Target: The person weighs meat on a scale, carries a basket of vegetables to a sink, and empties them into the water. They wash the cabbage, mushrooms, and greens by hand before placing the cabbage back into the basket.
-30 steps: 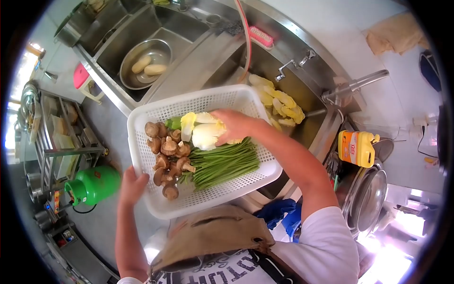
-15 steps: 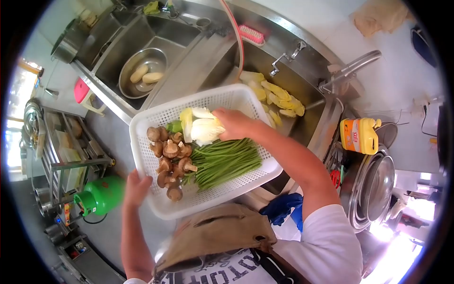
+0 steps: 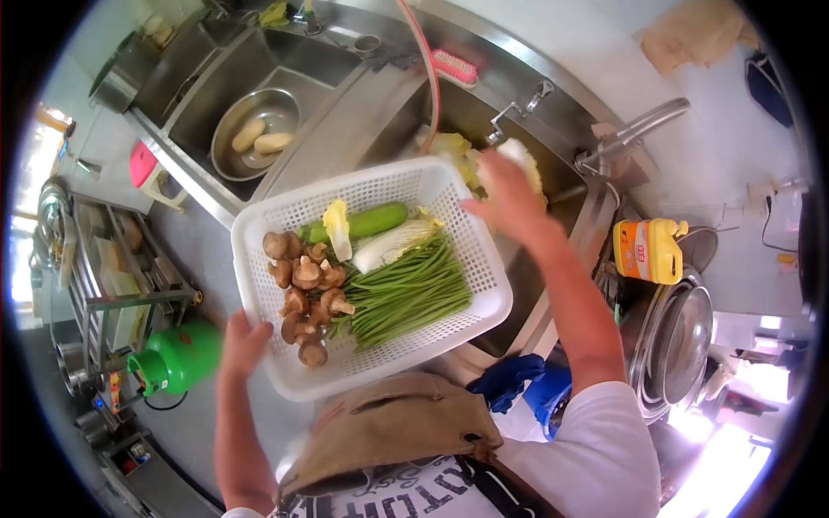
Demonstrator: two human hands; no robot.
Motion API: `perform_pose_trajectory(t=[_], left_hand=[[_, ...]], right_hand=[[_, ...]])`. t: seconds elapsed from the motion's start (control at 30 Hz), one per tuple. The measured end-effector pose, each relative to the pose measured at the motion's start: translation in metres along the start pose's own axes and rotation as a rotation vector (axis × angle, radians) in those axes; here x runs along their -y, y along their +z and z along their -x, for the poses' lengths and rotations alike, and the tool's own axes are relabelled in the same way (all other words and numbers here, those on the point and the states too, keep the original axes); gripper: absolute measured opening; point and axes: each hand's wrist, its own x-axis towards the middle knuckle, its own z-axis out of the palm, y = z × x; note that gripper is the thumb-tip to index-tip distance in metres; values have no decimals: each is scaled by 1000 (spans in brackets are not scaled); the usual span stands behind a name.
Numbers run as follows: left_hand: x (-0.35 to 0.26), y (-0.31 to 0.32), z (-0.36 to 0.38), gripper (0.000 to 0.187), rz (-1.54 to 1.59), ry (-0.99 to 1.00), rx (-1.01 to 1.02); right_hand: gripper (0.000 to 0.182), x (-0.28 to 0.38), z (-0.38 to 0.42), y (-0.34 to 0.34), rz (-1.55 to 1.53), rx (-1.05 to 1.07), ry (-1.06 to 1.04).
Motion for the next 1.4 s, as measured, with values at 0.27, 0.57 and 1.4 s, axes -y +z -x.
perform_pose_trajectory(t=[0.27, 0.57, 1.4], left_hand=[[2, -6, 6, 28, -104, -10, -9], [5, 0, 8, 22, -13, 45, -17], [-21, 10, 16, 30, -25, 43, 18]], right_hand=[[37, 110, -15, 115, -135, 862, -269], [27, 59, -10, 66, -919, 193, 139], [16, 155, -20, 176, -693, 71, 147]])
